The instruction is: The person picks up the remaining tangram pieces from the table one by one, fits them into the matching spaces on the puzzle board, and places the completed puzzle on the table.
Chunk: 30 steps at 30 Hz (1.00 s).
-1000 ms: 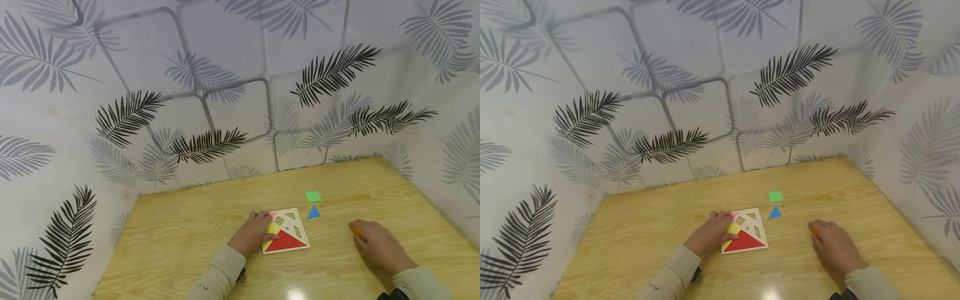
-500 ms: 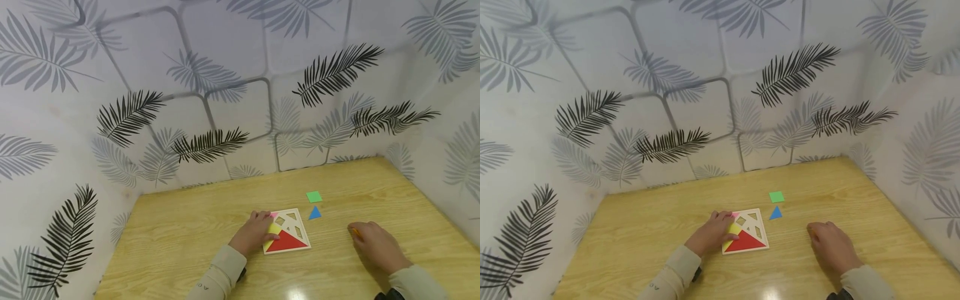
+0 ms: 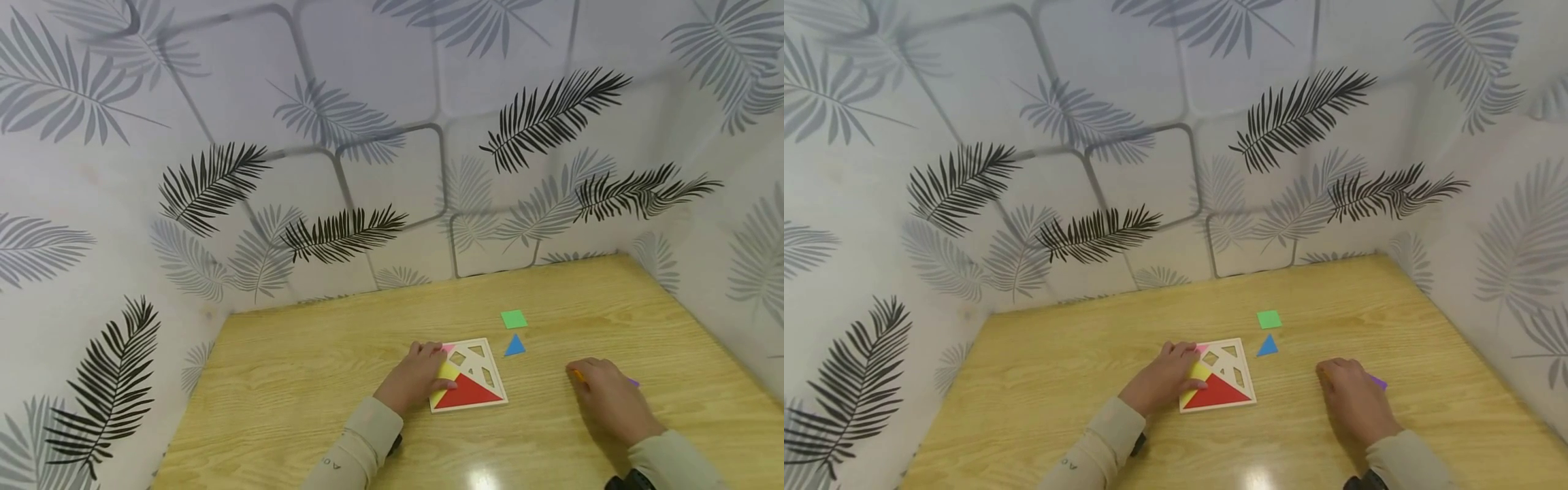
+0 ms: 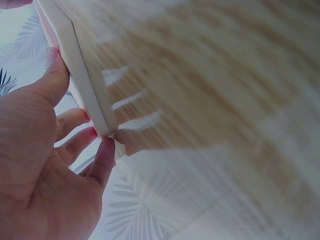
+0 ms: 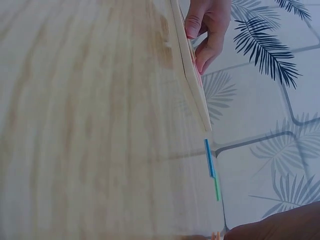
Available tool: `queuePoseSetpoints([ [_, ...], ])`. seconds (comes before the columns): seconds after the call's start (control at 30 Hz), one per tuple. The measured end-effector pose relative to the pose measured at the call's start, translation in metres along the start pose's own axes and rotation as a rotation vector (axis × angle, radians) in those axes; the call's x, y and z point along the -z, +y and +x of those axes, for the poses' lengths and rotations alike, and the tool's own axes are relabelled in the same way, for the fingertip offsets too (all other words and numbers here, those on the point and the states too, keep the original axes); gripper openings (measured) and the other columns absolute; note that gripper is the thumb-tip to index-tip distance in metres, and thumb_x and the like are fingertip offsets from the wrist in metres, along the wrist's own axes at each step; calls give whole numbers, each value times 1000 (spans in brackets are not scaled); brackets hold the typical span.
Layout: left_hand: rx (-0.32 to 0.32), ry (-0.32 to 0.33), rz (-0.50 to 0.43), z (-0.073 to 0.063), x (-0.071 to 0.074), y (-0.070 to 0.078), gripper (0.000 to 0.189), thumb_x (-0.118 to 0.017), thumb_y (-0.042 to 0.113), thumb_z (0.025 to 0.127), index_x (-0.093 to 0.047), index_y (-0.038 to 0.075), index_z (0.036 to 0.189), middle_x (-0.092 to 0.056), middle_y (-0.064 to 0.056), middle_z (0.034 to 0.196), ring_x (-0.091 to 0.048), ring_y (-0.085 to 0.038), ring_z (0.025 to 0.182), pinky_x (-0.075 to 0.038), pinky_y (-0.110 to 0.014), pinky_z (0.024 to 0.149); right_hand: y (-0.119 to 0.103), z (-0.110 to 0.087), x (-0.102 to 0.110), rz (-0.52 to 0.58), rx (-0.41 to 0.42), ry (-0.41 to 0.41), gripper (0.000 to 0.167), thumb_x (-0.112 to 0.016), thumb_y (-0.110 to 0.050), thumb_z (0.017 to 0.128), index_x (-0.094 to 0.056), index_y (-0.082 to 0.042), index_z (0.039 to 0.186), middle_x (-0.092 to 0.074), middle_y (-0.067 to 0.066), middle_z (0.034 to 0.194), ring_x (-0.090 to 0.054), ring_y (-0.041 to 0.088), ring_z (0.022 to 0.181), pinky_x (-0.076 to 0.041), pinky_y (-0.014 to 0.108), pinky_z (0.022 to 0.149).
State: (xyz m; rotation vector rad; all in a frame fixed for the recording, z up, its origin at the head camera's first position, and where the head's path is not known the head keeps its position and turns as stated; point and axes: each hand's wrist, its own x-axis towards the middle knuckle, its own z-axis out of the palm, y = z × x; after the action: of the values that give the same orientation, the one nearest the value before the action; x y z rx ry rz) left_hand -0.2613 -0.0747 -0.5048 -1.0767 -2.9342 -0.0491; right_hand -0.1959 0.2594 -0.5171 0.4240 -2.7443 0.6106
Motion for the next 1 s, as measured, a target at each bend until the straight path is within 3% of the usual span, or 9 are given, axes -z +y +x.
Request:
queuePoseSetpoints([
  [0.2, 6, -12, 2, -1, -1, -2, 57, -50, 51, 88, -50, 9, 127, -42, -9, 136, -39, -28, 117, -41, -28, 94, -1, 3, -2, -8, -4, 13, 20, -65, 4, 79, -65, 8, 99, -65, 22, 91, -61, 39, 81, -49, 51, 72],
  [0.37, 14, -26, -31, 0, 2, -1, 60, -50, 53, 88, -49, 9, 129, -41, -9, 137, -37, -31, 121, -39, -30, 96, -3, 5, -3, -68, 46, 42, 17, -65, 5, 78, -64, 6, 95, -64, 16, 79, -61, 32, 70, -51, 45, 63],
  [0.57, 0, -11, -2, 0, -3, -3, 61, -47, 55, 88, -49, 9, 128, -42, -9, 137, -38, -28, 118, -39, -28, 96, -8, 7, -4, -85, 118, 103, 32, -68, 8, 74, -58, 7, 105, -62, 16, 84, -61, 34, 74, -50, 46, 66],
  [0.83, -10, 14, 38, 0, -1, -3, 62, -46, 56, 88, -50, 10, 129, -43, -8, 135, -39, -27, 118, -38, -27, 97, -24, 16, 0, -22, 80, 54, 32, -69, 6, 75, -62, 3, 106, -59, 7, 83, -55, 15, 66, -49, 35, 58],
  [1.0, 1, -11, 32, 0, -2, -3, 63, -45, 56, 88, -48, 10, 130, -42, -8, 137, -39, -27, 119, -37, -28, 98, -35, 27, 5, 63, -21, -51, 24, -67, -1, 80, -65, 2, 104, -64, 7, 87, -61, 18, 71, -51, 37, 62],
])
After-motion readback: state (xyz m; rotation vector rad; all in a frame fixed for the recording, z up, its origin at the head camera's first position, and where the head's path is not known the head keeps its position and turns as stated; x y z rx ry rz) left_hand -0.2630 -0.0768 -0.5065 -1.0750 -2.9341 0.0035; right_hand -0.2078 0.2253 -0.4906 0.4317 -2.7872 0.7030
